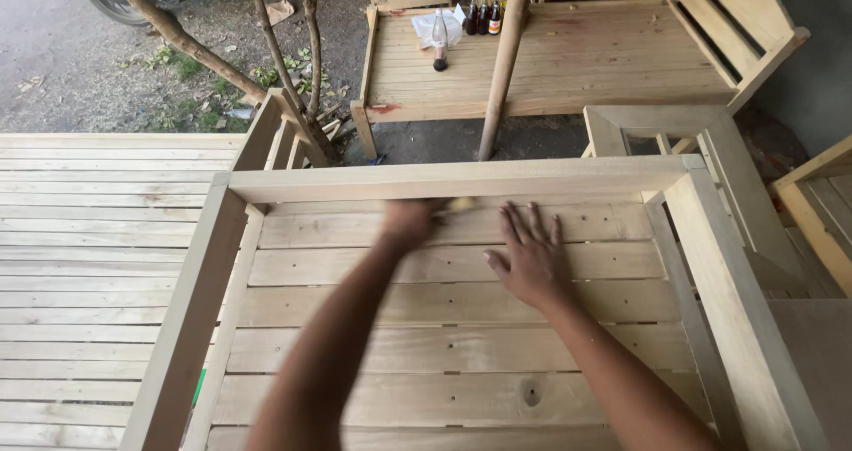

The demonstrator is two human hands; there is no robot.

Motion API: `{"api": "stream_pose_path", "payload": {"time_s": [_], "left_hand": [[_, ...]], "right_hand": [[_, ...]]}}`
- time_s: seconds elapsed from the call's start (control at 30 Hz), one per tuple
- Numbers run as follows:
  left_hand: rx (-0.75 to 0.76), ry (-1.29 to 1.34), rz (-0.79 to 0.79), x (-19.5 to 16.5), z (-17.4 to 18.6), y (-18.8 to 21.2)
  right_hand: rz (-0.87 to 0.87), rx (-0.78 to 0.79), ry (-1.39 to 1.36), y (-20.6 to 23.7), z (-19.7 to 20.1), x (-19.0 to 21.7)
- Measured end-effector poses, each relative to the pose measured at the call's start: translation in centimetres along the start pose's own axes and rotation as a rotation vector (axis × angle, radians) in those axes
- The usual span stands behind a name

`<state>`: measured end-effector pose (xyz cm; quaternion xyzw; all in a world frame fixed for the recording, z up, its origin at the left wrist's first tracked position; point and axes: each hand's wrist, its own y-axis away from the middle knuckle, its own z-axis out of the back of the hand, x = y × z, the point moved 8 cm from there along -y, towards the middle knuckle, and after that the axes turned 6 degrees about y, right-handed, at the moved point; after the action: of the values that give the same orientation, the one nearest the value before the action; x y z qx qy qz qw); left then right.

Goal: The person sands the frame and slats of a wooden bench using a sanding block. They move along the bench, smoothing the edges and surfaces of the wood.

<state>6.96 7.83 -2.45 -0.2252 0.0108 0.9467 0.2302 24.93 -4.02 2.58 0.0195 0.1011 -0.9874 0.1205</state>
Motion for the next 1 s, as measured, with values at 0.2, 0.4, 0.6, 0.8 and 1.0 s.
{"api": "stream_pose_path", "payload": {"time_s": [0.2,0.4,0.6,0.8,1.0], "left_hand": [[-0.058,-0.056,-0.108,-8.7,-3.6,-2.9],[0.031,-0.075,0.385,14.0,7.3,7.6],[-0.153,-0.206,0.025,12.7,8.2,8.7],[-0.012,-0.105,-0.097,-8.1,-4.0,-0.5],[-0.027,0.059,-0.01,-2.0,1.5,3.6]], "right_hand": [[-0.223,-0.048,-0.07,0.3,-1.3,-3.4],[-0.262,-0.083,-0.007,0.5,-2.3,-3.8],[-0.249,-0.098,0.027,0.8,-2.4,-2.8],[-0.291,-0.097,-0.036,0.1,-4.0,-4.0],[-0.387,0.005,-0.094,2.1,-2.7,-9.7]]}}
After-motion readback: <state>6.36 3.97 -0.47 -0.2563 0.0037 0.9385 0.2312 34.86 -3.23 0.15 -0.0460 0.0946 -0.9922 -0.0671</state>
